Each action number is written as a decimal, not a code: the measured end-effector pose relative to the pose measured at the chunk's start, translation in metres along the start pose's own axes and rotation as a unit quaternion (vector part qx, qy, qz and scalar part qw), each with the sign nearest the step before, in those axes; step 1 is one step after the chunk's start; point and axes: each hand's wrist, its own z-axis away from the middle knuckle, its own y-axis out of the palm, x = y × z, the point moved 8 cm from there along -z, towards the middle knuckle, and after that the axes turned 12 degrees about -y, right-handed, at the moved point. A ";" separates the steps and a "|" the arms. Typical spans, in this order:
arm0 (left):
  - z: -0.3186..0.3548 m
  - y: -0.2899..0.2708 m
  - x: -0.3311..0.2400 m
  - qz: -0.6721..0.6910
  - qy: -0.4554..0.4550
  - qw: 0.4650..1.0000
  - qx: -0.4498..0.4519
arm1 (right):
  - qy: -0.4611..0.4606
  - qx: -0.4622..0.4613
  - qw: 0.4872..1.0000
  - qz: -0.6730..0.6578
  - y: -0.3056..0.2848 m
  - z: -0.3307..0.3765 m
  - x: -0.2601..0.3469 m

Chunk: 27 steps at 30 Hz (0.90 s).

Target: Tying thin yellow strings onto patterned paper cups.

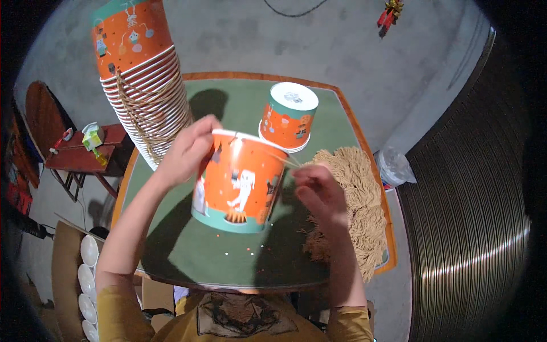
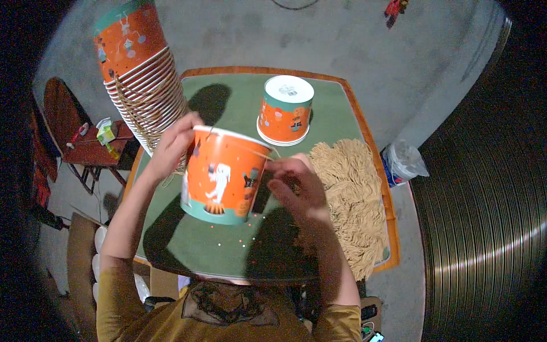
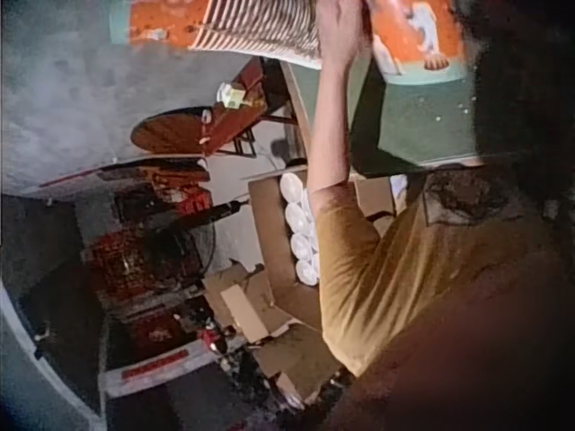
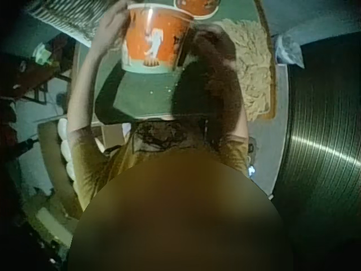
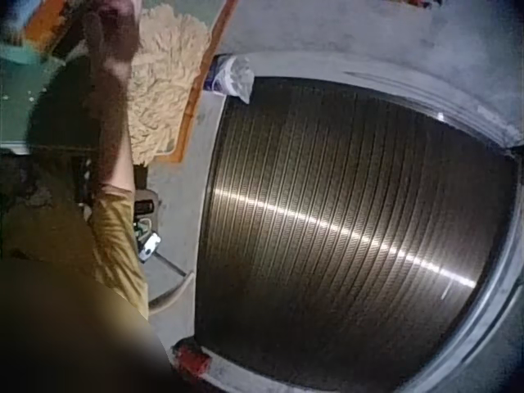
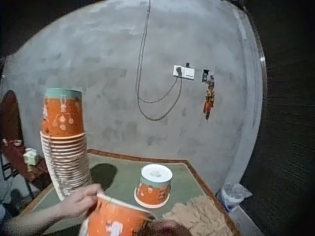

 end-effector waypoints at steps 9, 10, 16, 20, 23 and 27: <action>-0.102 -0.033 0.121 0.173 -0.330 0.926 -0.064 | 0.254 0.025 0.964 -0.074 0.030 -0.010 -0.124; -0.105 -0.032 0.127 0.160 -0.339 0.925 -0.068 | 0.270 0.030 0.959 -0.087 0.031 -0.014 -0.128; -0.125 -0.047 0.139 0.209 -0.254 0.935 -0.134 | 0.328 0.016 0.937 -0.121 0.030 -0.019 -0.151; -0.091 -0.053 0.062 0.115 -0.066 0.965 -0.227 | 0.309 0.018 0.948 -0.076 0.022 -0.034 -0.159; -0.073 -0.025 0.049 -0.281 -0.003 0.923 -0.263 | 0.308 0.080 0.944 -0.085 0.030 -0.041 -0.173; -0.074 -0.007 0.081 -0.350 -0.011 0.913 -0.208 | 0.320 0.107 0.938 -0.080 0.032 -0.044 -0.177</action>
